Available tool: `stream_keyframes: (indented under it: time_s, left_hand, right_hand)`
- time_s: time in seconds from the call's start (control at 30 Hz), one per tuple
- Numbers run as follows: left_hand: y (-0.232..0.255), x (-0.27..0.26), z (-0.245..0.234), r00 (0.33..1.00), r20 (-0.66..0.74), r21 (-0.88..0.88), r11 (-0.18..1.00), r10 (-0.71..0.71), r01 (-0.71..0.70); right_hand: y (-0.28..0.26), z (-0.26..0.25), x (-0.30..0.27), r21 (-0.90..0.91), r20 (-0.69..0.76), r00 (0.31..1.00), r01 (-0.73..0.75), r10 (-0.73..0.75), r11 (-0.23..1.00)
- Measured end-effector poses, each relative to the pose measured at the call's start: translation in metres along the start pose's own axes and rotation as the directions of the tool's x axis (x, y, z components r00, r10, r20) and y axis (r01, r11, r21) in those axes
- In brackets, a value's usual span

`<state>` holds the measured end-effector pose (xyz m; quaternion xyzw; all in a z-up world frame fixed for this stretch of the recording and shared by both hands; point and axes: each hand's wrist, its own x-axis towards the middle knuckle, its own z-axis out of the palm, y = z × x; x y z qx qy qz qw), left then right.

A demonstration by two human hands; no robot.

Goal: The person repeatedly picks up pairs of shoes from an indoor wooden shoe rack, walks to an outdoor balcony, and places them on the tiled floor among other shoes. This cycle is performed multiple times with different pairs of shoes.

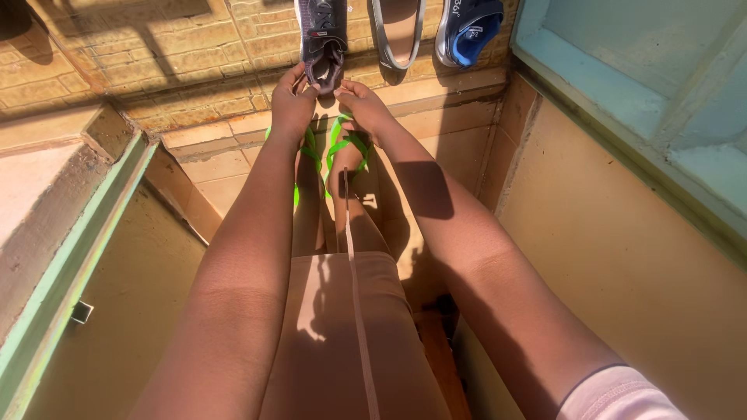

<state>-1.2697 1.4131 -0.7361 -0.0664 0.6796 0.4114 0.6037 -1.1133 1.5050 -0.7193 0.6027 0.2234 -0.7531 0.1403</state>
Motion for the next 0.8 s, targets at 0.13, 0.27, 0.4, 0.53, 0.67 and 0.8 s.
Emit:
stream_keyframes:
  time_s: [0.13, 0.27, 0.4, 0.53, 0.67, 0.8]
  left_hand:
    - [0.073, -0.079, -0.006, 0.998, -0.022, -0.026, 0.998, -0.066, 0.065]
    - [0.141, -0.174, -0.015, 0.999, 0.004, -0.118, 0.992, -0.049, 0.049]
    - [0.221, -0.263, -0.019, 0.987, 0.116, -0.326, 0.943, 0.109, -0.066]
    - [0.269, -0.347, -0.015, 0.946, 0.151, -0.377, 0.901, 0.287, -0.214]
    - [0.293, -0.411, -0.005, 0.896, 0.249, -0.505, 0.839, 0.368, -0.204]
    - [0.313, -0.459, 0.024, 0.860, 0.335, -0.556, 0.817, 0.386, -0.151]
  right_hand:
    - [-0.028, -0.007, -0.085, 0.315, 0.103, 0.991, 0.048, -0.085, 0.948]
    - [-0.063, -0.013, -0.195, 0.499, 0.148, 0.945, 0.183, -0.291, 0.847]
    - [-0.096, -0.009, -0.312, 0.597, 0.142, 0.908, 0.238, -0.393, 0.766]
    - [-0.101, -0.003, -0.416, 0.736, 0.055, 0.831, 0.341, -0.554, 0.585]
    - [-0.089, -0.001, -0.494, 0.760, -0.047, 0.804, 0.414, -0.593, 0.501]
    - [-0.067, -0.006, -0.544, 0.812, -0.084, 0.782, 0.413, -0.617, 0.413]
